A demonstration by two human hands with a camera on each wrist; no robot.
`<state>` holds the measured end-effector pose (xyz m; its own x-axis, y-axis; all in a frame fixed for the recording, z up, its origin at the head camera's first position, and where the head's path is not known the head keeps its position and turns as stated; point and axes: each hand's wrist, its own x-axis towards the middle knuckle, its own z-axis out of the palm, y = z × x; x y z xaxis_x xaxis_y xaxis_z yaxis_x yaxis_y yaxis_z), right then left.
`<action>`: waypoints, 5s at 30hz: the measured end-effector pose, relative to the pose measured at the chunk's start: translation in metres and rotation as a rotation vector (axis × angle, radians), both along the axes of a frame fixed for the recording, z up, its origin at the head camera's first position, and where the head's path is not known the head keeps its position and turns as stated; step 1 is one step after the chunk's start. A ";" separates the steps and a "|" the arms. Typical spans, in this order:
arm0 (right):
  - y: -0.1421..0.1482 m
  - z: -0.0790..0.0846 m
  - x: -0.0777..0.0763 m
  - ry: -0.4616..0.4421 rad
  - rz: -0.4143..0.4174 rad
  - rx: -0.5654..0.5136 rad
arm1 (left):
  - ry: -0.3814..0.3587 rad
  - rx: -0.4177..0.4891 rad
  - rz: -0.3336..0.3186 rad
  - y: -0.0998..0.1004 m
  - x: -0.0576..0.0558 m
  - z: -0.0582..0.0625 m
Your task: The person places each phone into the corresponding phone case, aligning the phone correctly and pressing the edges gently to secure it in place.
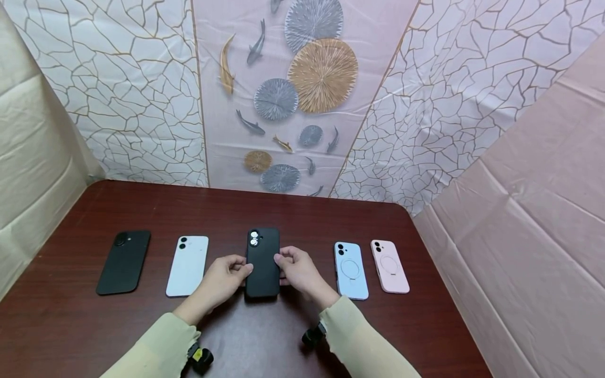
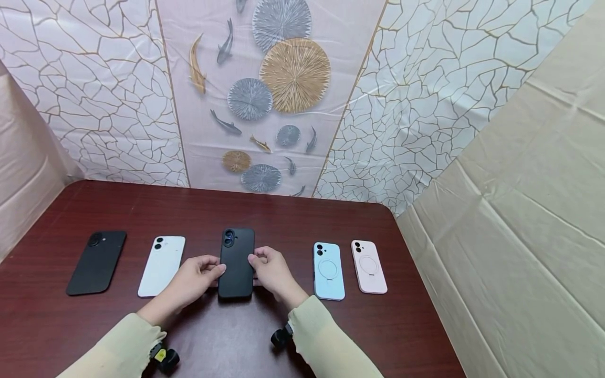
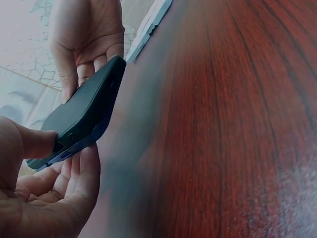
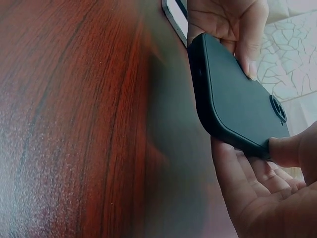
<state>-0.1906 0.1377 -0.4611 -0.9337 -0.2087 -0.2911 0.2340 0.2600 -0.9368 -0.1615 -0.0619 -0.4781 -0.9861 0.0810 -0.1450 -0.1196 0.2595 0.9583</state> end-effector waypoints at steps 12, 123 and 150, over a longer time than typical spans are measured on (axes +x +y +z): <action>0.000 0.001 0.000 -0.017 -0.011 0.007 | -0.020 0.028 -0.004 -0.003 -0.002 -0.004; -0.008 -0.007 0.007 0.064 0.021 -0.063 | 0.016 0.081 0.016 -0.006 -0.001 0.005; -0.010 -0.006 0.008 0.044 0.048 -0.049 | 0.028 0.100 0.087 -0.007 -0.010 0.002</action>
